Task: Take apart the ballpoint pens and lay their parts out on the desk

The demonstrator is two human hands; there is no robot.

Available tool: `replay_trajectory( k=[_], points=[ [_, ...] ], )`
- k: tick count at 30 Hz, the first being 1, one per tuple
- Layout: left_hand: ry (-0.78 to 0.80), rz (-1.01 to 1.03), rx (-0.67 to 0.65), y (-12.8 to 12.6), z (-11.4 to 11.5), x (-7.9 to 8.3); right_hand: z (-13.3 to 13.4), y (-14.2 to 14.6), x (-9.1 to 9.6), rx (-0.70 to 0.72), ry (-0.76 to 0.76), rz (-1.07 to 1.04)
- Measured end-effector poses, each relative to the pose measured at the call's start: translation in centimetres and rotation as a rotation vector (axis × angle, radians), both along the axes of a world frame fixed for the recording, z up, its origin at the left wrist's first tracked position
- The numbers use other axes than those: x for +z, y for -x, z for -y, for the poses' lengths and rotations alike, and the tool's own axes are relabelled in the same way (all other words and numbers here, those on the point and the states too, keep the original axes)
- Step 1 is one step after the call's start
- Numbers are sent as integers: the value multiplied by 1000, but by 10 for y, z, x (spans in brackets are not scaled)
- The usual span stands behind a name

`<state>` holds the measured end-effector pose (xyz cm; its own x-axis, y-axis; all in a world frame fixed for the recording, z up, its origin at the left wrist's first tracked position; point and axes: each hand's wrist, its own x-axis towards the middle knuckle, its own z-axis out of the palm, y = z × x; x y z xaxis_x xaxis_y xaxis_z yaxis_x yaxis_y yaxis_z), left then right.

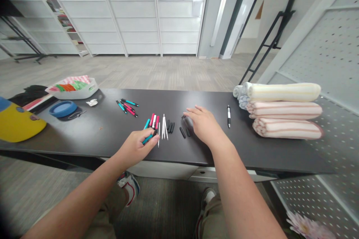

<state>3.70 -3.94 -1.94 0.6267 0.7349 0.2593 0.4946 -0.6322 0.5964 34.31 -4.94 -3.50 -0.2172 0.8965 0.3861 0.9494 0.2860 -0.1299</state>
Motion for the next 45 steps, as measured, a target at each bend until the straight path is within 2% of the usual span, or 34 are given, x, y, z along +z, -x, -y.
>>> replay_trajectory(
  k=[4, 7, 21, 29, 35, 41, 45],
  points=[
    [-6, 0, -2, 0, 0, 0, -6, 10, -8, 13, 152, 37],
    [-4, -5, 4, -1, 0, 1, -7, 9, -8, -3, 187, 30],
    [4, -2, 3, 1, 0, 2, 2, -14, -9, 28, 164, 7],
    [18, 1, -6, 0, 1, 1, 15, -31, -3, 65, 65, -112],
    [24, -4, -4, 1, 1, -1, 25, -27, 12, -49, -113, -152],
    [34, -14, -3, 1, -1, -1, 25, -22, 14, -70, -93, -46],
    [37, -23, 2, 1, -1, 0, 23, -20, 5, -190, -41, 48]
  ],
)
